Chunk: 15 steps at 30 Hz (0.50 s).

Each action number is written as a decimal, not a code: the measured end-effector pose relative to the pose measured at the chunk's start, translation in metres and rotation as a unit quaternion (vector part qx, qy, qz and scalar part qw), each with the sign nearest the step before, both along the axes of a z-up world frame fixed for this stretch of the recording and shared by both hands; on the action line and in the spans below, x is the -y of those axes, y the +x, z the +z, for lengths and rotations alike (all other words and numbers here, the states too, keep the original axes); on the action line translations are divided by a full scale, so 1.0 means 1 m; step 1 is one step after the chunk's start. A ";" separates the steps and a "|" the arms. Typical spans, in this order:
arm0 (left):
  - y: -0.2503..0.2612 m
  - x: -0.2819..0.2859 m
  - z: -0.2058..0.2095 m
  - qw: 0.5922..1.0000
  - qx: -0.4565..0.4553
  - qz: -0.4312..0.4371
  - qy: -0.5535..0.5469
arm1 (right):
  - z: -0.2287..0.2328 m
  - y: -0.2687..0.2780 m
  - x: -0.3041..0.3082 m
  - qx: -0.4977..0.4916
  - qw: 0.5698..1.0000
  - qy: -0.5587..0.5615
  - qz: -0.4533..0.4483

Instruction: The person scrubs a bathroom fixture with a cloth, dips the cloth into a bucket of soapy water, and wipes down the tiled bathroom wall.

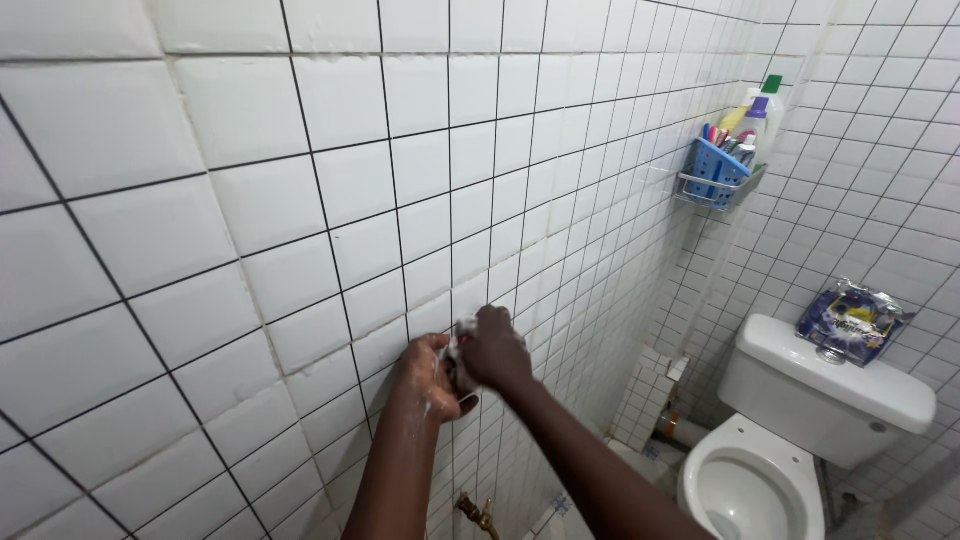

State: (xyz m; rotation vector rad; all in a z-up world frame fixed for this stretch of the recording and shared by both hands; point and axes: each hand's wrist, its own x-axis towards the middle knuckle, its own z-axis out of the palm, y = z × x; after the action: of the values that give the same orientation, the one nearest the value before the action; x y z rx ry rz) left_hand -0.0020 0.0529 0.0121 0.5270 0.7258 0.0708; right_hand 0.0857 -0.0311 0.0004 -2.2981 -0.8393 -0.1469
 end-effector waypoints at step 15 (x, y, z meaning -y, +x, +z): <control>-0.007 0.015 0.008 0.994 -0.067 0.016 0.083 | -0.001 -0.040 0.036 0.147 0.984 0.041 0.094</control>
State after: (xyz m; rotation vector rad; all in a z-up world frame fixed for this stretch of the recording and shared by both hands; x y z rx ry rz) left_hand -0.0086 0.0376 0.0202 0.6829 0.8652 0.1274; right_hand 0.0454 -0.0674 -0.0004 -2.1363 -1.1731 -0.4359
